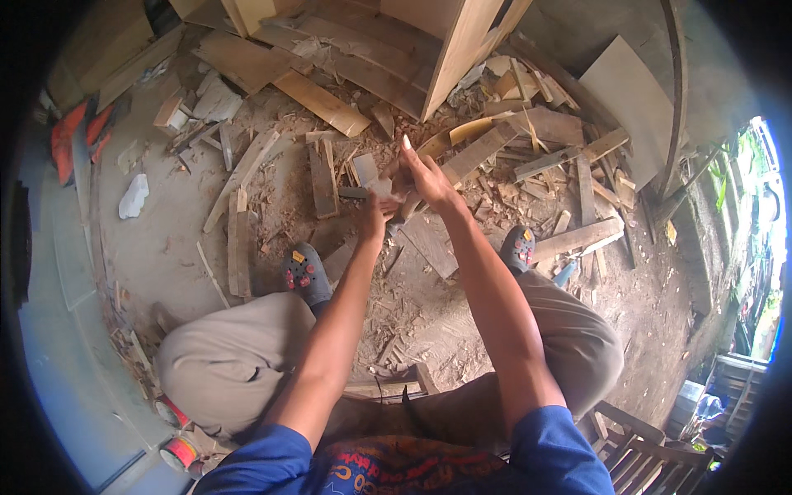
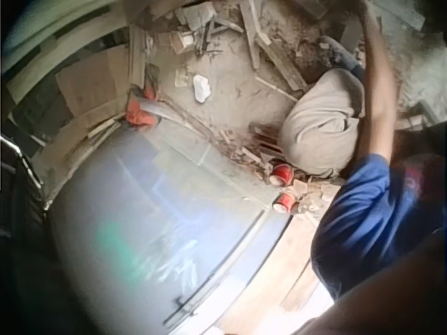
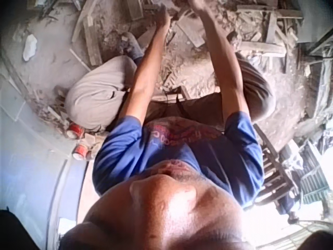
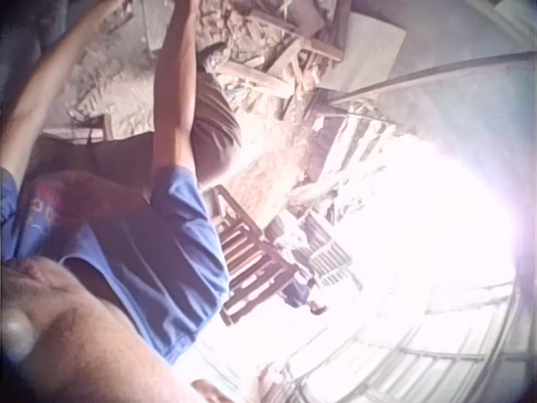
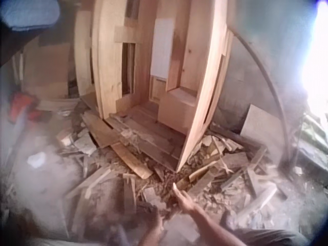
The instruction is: The person sits on the ground and uses a hammer to repeatedly strike and break a long wooden plank into smaller pieces. The person picks up the plank, positions it on the ground, and strikes it until it breaks, then handles the resulting fragments.
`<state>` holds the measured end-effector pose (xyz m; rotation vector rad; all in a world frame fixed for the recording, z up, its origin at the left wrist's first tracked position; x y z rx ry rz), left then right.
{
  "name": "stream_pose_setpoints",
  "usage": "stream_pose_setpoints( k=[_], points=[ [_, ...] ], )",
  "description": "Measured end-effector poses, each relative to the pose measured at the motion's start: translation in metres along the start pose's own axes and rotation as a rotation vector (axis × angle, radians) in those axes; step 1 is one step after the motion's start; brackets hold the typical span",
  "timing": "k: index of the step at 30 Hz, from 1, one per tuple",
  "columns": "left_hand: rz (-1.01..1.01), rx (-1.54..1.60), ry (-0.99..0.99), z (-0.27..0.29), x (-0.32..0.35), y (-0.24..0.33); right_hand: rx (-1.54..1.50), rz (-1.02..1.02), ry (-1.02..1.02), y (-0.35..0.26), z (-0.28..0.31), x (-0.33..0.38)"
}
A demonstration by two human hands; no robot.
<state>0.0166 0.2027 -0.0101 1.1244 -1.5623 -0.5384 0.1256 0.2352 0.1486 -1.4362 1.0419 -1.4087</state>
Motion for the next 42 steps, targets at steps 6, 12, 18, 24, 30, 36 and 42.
stream_pose_setpoints(
  k=[6,12,18,24,30,36,42],
  points=[
    [-0.065,-0.059,-0.246,-0.053,0.0,0.001,-0.04,0.028,0.154,0.007,0.013,-0.003],
    [-0.052,-0.151,-0.294,-0.06,-0.036,-0.027,-0.07,0.04,0.18,-0.004,0.028,-0.008],
    [-0.728,-0.768,-0.087,-0.013,-0.096,-0.064,0.069,0.292,0.2,-0.01,0.002,-0.011],
    [-0.427,-0.468,-0.199,-0.05,-0.054,-0.031,-0.201,0.429,0.545,0.037,0.051,0.024],
    [-0.184,-0.033,-0.463,-0.045,-0.061,-0.027,0.872,0.173,0.568,0.173,0.101,0.072],
    [-0.152,-0.133,-0.613,-0.081,-0.012,0.015,0.835,-0.193,0.18,0.22,0.089,0.081],
    [-0.061,-0.137,-0.481,-0.076,-0.016,0.03,0.888,-0.283,0.186,0.181,0.073,0.08]
  ],
)
Point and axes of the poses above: each hand's wrist, its own x-axis away from the middle knuckle, its own z-axis out of the back of the hand, y = z × x, the point moved 6 cm from there along -x, towards the middle knuckle, and after that the axes turned 7 degrees about y, right-handed, at the moved point
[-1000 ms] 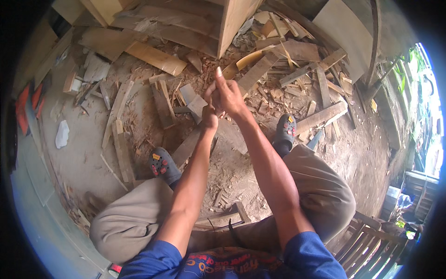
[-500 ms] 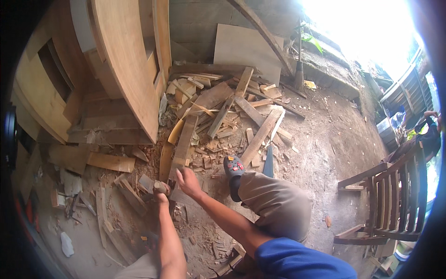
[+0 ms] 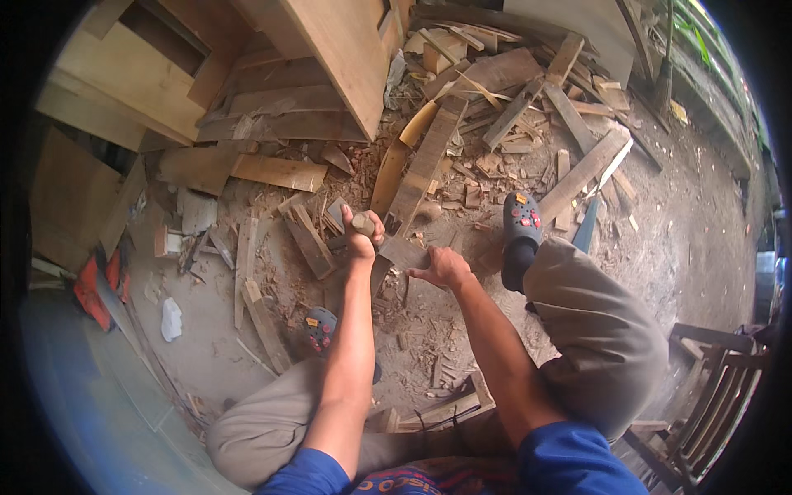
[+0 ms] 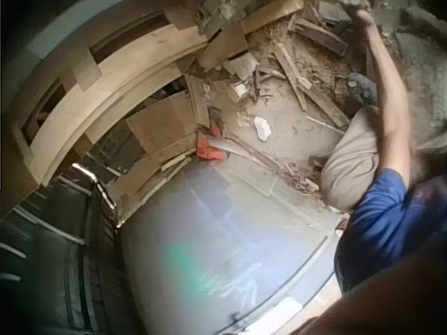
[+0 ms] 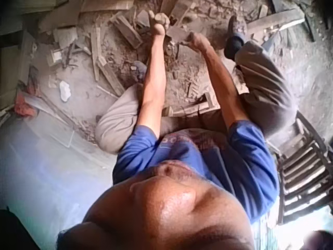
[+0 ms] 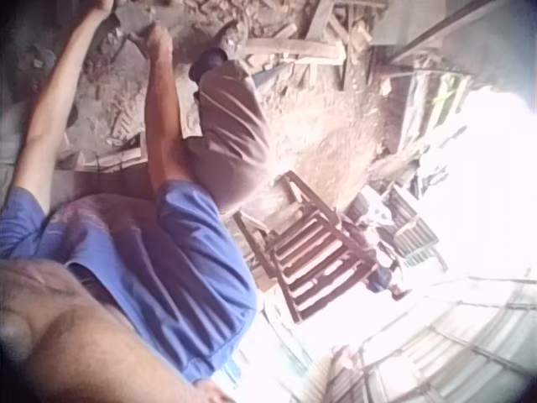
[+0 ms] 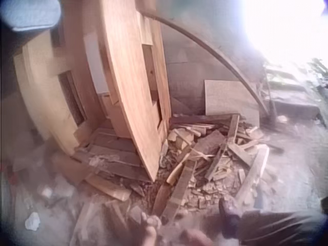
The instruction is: The person sits on the ground and uses a hammer to repeatedly strike and break a long wooden plank into smaller pieces. The person picks up the plank, positions it on the ground, and strikes it until it breaks, then handles the resulting fragments.
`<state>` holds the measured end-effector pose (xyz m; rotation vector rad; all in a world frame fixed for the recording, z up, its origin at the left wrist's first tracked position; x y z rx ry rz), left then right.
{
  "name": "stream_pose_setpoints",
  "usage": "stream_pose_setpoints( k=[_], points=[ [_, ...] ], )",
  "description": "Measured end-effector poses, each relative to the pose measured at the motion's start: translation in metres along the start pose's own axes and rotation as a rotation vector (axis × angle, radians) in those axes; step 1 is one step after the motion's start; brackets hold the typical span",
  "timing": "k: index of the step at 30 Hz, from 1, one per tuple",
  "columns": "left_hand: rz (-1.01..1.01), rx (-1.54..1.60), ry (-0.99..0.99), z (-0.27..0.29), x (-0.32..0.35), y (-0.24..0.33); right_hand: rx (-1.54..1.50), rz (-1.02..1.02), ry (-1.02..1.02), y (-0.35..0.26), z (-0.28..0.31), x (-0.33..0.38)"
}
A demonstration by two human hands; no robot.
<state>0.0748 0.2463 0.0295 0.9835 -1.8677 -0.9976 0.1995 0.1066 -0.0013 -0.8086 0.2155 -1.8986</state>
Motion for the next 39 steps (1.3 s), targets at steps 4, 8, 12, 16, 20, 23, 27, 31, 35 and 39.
stream_pose_setpoints(
  k=[4,8,12,16,20,23,27,31,35,39],
  points=[
    [-0.039,0.054,0.102,-0.005,-0.007,-0.005,0.008,-0.003,0.04,0.008,0.007,-0.001],
    [-0.023,0.153,0.239,-0.003,-0.006,-0.013,-0.034,-0.004,0.079,0.017,0.007,-0.004],
    [-0.016,0.146,0.234,0.001,0.0,-0.017,-0.019,0.04,0.067,0.017,0.009,-0.01],
    [-0.101,0.082,0.064,0.005,-0.001,-0.011,0.033,0.041,0.081,0.02,-0.001,-0.013],
    [-0.113,-0.072,-0.117,-0.005,0.002,0.013,0.05,0.17,0.111,0.024,-0.005,-0.02],
    [-0.12,-0.092,-0.139,-0.014,0.007,0.035,-0.004,0.249,0.39,0.011,0.025,-0.018],
    [-0.085,0.114,-0.023,-0.008,0.011,0.04,-0.416,0.31,0.698,-0.034,0.099,-0.02],
    [-0.053,0.258,0.211,0.014,0.017,0.019,-0.753,0.506,0.554,-0.13,0.129,-0.021],
    [-0.08,0.199,0.3,0.0,0.028,0.031,-0.87,0.553,0.163,-0.176,0.1,-0.028],
    [-0.112,0.17,0.31,0.013,0.023,0.031,-0.741,0.445,-0.05,-0.185,0.086,-0.024]
  ],
)
Point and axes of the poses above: each hand's wrist, its own x-axis away from the middle knuckle, its own z-axis out of the back of the hand, y = z × x, the point moved 6 cm from there along -x, towards the middle knuckle, and after that the axes turned 7 degrees about y, right-handed, at the moved point
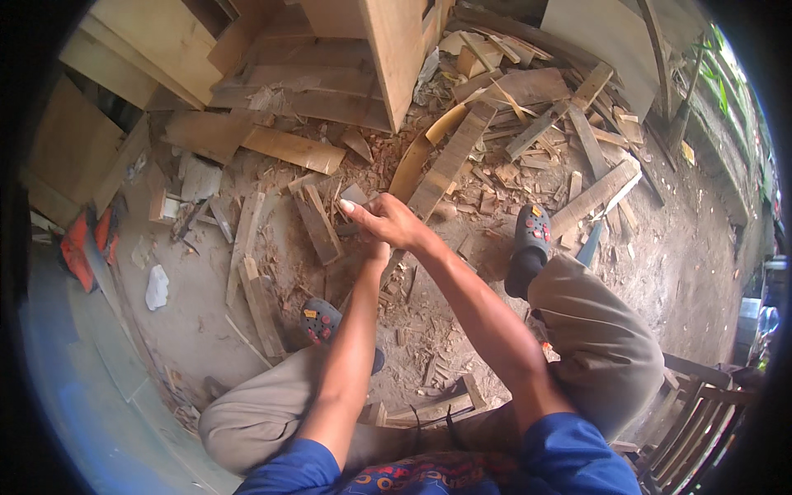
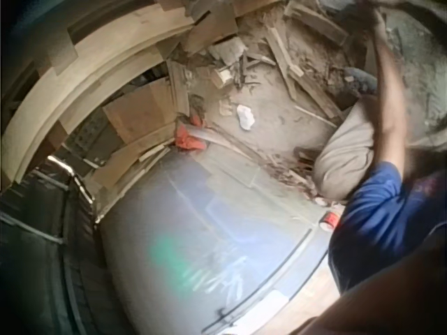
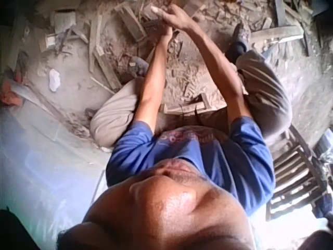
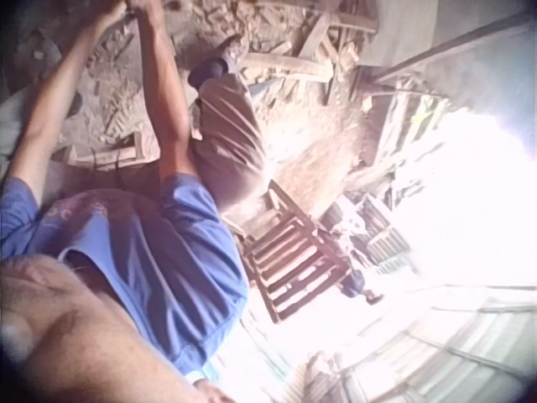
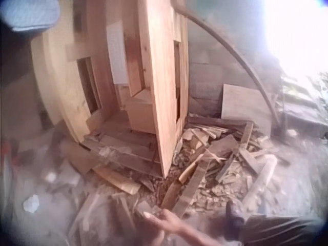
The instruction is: The person sits on the ground and uses a hammer to repeatedly strike and break a long wooden plank into smaller pieces. The person picks up the plank, positions it on the ground, and strikes it until it breaks, then handles the resulting fragments.
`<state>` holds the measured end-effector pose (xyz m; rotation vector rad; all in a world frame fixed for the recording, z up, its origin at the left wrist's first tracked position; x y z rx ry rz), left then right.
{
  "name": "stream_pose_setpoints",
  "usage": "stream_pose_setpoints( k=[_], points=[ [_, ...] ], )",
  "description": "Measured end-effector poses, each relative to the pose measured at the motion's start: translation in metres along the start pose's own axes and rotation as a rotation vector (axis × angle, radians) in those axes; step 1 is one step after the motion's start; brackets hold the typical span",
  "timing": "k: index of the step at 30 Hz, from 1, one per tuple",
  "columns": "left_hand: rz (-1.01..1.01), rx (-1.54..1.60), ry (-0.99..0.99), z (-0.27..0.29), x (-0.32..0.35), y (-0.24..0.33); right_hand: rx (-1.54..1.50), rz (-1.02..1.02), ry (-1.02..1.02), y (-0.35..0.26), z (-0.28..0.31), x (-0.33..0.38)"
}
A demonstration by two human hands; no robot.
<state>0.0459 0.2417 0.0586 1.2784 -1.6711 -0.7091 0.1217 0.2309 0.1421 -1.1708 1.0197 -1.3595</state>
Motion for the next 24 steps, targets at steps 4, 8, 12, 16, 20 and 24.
stream_pose_setpoints(
  k=[4,8,12,16,20,24],
  points=[
    [-0.017,-0.021,0.011,0.003,-0.009,-0.007,0.145,-0.074,-0.057,-0.005,-0.011,-0.005],
    [-0.028,-0.041,0.031,0.01,-0.007,-0.018,0.22,-0.013,-0.042,-0.006,-0.015,-0.008],
    [-0.045,-0.095,0.047,0.017,-0.005,-0.022,0.198,0.105,0.003,-0.002,-0.017,0.001],
    [-0.103,-0.213,0.089,0.025,-0.006,-0.011,0.163,0.004,-0.016,-0.014,-0.019,-0.004],
    [-0.146,-0.507,0.225,0.03,0.013,-0.012,-0.024,-0.166,0.033,0.003,-0.011,0.005],
    [0.787,0.435,0.25,0.069,0.042,-0.079,-0.395,-0.371,-0.041,0.013,-0.019,-0.008]
  ],
)
Point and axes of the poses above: each hand's wrist, its own x-axis away from the middle knuckle, its own z-axis out of the back of the hand, y = z × x, the point moved 6 cm from there along -x, towards the middle knuckle, and after that the axes turned 7 degrees about y, right-handed, at the moved point
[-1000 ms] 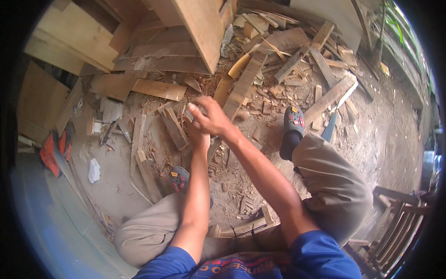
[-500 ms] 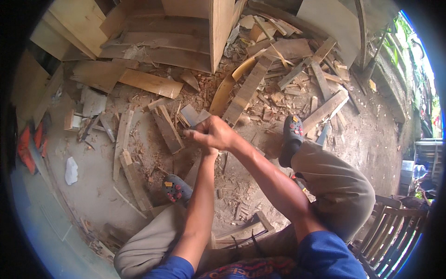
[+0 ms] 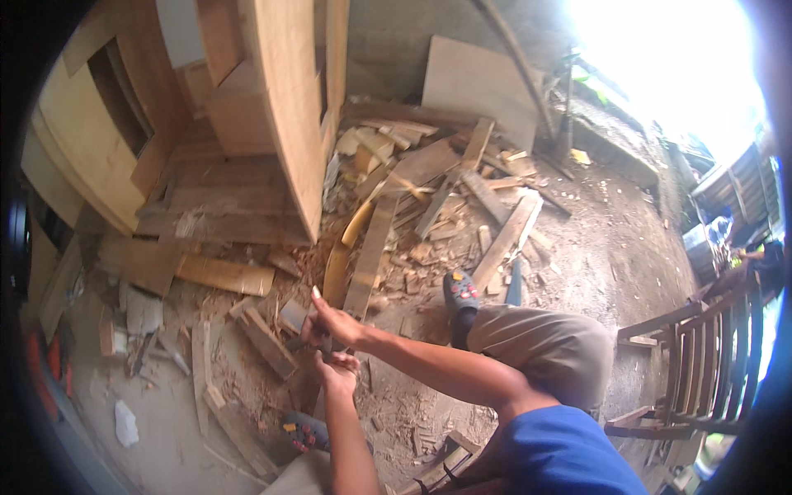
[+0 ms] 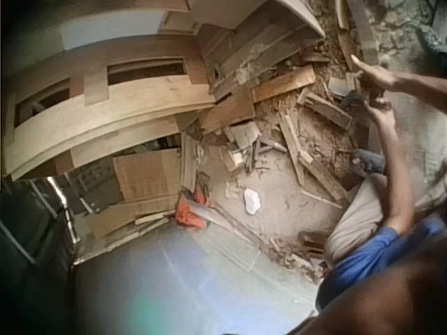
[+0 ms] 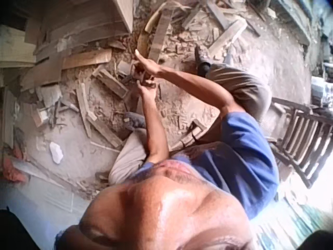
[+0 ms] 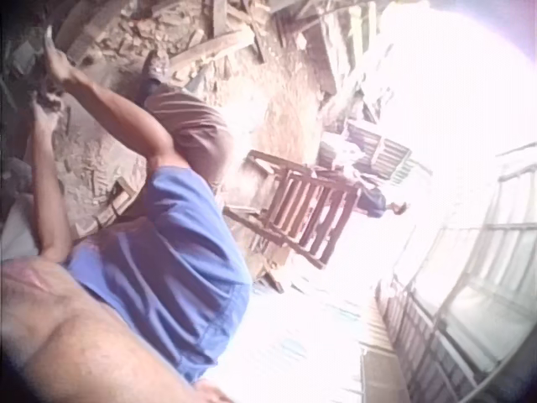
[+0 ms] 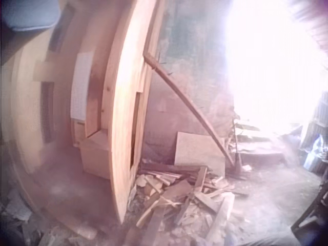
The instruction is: The person sits on the ground and uses a hammer to repeatedly strike and break a long wooden plank into smaller pieces. The person picks up the plank, positions it on the ground, and strikes it until it breaks, then handles the resulting fragments.
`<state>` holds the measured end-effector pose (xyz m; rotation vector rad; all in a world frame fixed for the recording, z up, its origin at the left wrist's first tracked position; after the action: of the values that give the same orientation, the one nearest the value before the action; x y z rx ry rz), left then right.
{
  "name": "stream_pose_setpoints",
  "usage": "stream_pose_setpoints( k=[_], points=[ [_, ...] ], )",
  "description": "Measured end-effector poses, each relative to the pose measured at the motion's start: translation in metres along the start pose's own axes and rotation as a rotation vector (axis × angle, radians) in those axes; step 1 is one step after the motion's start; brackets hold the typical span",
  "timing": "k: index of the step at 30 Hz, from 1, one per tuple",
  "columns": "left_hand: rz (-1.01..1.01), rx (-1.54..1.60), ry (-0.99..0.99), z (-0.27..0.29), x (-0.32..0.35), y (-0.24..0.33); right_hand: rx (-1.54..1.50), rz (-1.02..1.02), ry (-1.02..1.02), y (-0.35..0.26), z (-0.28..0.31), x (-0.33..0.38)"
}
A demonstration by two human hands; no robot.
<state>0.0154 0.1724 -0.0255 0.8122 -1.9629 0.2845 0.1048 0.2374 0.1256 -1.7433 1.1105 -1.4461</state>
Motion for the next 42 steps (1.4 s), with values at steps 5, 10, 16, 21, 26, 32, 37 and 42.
stream_pose_setpoints(
  k=[5,10,16,21,26,32,37,42],
  points=[
    [0.36,0.08,-0.152,-0.071,0.033,-0.035,0.335,-0.046,0.209,0.028,0.026,-0.018],
    [0.341,0.114,-0.332,-0.075,-0.013,-0.025,1.195,-0.097,0.579,0.022,0.037,-0.013],
    [0.342,0.062,-0.148,-0.051,-0.031,-0.038,0.418,-0.765,0.062,0.058,0.039,-0.015],
    [0.443,0.226,-0.336,-0.029,-0.074,-0.031,0.237,-0.978,0.021,0.06,0.025,-0.01],
    [0.344,0.116,-0.248,-0.057,-0.028,-0.031,0.077,-0.985,0.299,0.061,0.033,0.006],
    [0.462,0.113,-0.129,-0.058,-0.041,-0.046,0.071,-0.879,0.56,0.035,0.02,0.022],
    [0.456,0.335,-0.398,-0.041,-0.11,-0.067,0.07,-0.881,0.5,0.033,0.01,0.013],
    [0.41,0.171,-0.122,-0.047,-0.057,-0.067,0.082,-0.878,0.639,0.052,0.039,0.034]
  ],
)
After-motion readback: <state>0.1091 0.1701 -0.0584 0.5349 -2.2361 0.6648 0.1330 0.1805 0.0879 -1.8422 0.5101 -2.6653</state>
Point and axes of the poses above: each hand's wrist, its own x-axis away from the middle knuckle, its own z-axis out of the back of the hand, y = z × x, the point moved 6 cm from there along -x, towards the middle knuckle, and after that the axes turned 7 degrees about y, right-handed, at the moved point
